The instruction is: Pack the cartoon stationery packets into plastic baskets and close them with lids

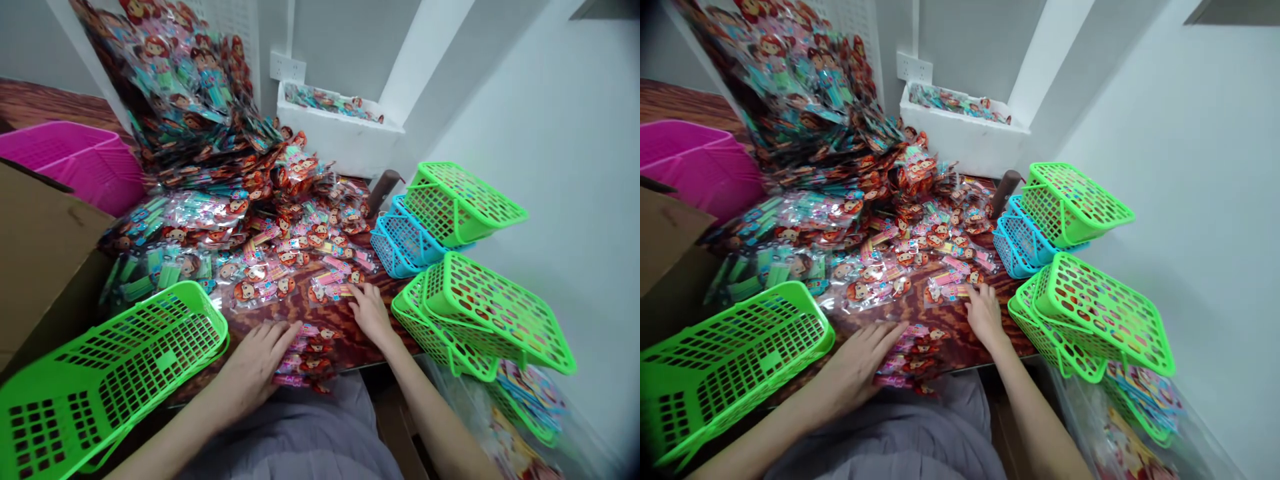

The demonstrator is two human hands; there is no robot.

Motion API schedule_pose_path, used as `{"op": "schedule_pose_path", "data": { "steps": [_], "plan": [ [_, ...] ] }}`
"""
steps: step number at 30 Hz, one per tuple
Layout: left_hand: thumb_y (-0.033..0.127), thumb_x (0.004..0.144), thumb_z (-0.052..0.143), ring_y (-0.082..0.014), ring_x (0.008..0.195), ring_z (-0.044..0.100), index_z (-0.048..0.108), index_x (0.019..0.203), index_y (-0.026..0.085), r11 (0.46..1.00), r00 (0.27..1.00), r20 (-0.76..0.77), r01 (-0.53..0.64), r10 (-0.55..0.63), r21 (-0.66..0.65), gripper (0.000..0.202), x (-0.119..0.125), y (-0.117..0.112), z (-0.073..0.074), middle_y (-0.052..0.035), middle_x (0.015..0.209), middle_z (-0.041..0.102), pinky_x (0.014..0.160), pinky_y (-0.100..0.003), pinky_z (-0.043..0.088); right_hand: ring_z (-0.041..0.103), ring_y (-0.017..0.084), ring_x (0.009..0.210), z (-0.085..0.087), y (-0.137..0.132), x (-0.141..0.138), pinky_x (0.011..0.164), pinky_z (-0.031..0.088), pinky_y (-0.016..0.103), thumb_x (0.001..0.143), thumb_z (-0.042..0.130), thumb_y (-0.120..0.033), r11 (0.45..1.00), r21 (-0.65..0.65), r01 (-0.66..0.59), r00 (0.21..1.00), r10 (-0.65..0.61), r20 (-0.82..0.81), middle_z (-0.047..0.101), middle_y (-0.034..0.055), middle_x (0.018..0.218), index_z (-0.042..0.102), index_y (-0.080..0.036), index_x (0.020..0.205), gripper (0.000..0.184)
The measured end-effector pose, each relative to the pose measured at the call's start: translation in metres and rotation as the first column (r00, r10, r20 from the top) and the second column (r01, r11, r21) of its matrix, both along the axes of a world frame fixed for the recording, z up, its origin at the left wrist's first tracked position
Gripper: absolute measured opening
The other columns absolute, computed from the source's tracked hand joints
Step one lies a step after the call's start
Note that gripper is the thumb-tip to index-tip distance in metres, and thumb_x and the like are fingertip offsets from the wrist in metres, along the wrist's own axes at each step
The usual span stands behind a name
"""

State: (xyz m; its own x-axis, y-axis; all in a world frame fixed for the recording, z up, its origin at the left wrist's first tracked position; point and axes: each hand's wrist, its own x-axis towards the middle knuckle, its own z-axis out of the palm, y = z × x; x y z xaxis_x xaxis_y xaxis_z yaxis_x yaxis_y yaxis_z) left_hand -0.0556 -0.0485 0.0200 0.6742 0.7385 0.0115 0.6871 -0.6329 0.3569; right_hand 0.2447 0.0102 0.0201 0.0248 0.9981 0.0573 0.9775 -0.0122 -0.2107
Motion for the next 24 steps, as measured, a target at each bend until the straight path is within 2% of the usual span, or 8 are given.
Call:
{"op": "schedule_pose_path", "data": {
  "steps": [2,5,9,12,14,19,21,24],
  "plan": [
    [0.01,0.069,0.061,-0.0298,0.128,0.043,0.019,0.154,0.019,1.0,1.0,-0.013,-0.011,0.011,0.006,0.095,0.0,-0.001,-0.001,-0.0122,0.144,0.045,0.111,-0.045,0.036,0.052,0.026,0.111,-0.004,-0.002,0.012,0.09,0.046,0.035,0.087,0.047,-0.006,0.994,-0.02,-0.105,0.991,0.106,0.077,0.059,0.0117,0.119,0.068,-0.023,0.116,0.04],
    [0.011,0.066,0.06,-0.0318,0.122,0.046,0.037,0.146,0.018,1.0,0.998,-0.063,-0.022,0.023,0.012,0.084,0.003,0.0,0.002,-0.0125,0.138,0.05,0.105,-0.046,0.04,0.055,0.023,0.109,-0.006,-0.004,0.025,0.087,0.046,0.031,0.09,0.042,-0.006,0.977,-0.01,-0.215,0.975,0.215,0.06,0.06,0.0093,0.115,0.07,-0.022,0.1,0.034],
    [0.013,0.067,0.061,-0.0328,0.127,0.044,0.043,0.143,0.018,0.999,0.995,-0.09,-0.038,0.041,0.035,0.078,0.004,0.0,0.002,-0.0129,0.141,0.05,0.105,-0.046,0.038,0.059,0.02,0.106,-0.004,-0.014,0.027,0.091,0.045,0.03,0.095,0.04,-0.012,0.996,0.084,0.019,1.0,-0.021,0.015,0.06,0.0102,0.116,0.062,-0.017,0.114,0.03],
    [0.015,0.069,0.061,-0.0317,0.14,0.033,0.038,0.146,0.016,0.999,0.996,-0.086,-0.009,0.014,0.054,0.08,0.004,0.0,0.002,-0.0121,0.153,0.041,0.113,-0.047,0.03,0.061,0.027,0.101,-0.003,-0.027,0.009,0.081,0.048,0.034,0.097,0.046,-0.03,0.961,-0.006,0.277,0.95,-0.273,0.151,0.063,0.0147,0.109,0.056,-0.011,0.124,0.034],
    [0.015,0.071,0.06,-0.0308,0.137,0.037,0.039,0.145,0.014,0.999,0.995,-0.096,0.006,-0.002,0.037,0.077,0.005,0.001,0.004,-0.0129,0.151,0.044,0.112,-0.046,0.03,0.06,0.031,0.103,-0.004,-0.032,-0.007,0.078,0.048,0.036,0.094,0.051,-0.035,0.931,-0.075,0.358,0.919,-0.337,0.205,0.061,0.0189,0.112,0.05,-0.007,0.131,0.047],
    [0.02,0.076,0.061,-0.0322,0.123,0.049,0.045,0.139,0.012,1.0,0.993,-0.115,-0.014,0.016,0.026,0.065,0.008,0.002,0.011,-0.016,0.139,0.054,0.102,-0.046,0.039,0.057,0.029,0.11,-0.011,-0.034,-0.031,0.093,0.044,0.037,0.091,0.045,-0.016,0.969,-0.036,0.245,0.968,-0.243,0.07,0.057,0.0167,0.117,0.036,-0.01,0.147,0.057],
    [0.022,0.078,0.06,-0.0324,0.121,0.049,0.045,0.138,0.011,0.999,0.995,-0.102,-0.019,0.023,0.033,0.063,0.008,0.001,0.011,-0.016,0.138,0.054,0.1,-0.046,0.039,0.055,0.03,0.111,-0.012,-0.038,-0.031,0.093,0.043,0.038,0.09,0.046,-0.017,0.975,-0.013,0.222,0.972,-0.221,0.076,0.055,0.017,0.121,0.033,-0.014,0.149,0.061],
    [0.022,0.081,0.06,-0.0317,0.119,0.048,0.044,0.138,0.012,0.999,0.997,-0.072,-0.024,0.027,0.038,0.06,0.007,-0.001,0.012,-0.0153,0.136,0.054,0.099,-0.046,0.039,0.054,0.037,0.112,-0.014,-0.049,-0.022,0.087,0.045,0.042,0.091,0.05,-0.029,0.957,-0.059,0.282,0.95,-0.271,0.154,0.054,0.0228,0.122,0.036,-0.006,0.147,0.062]
  ]
}}
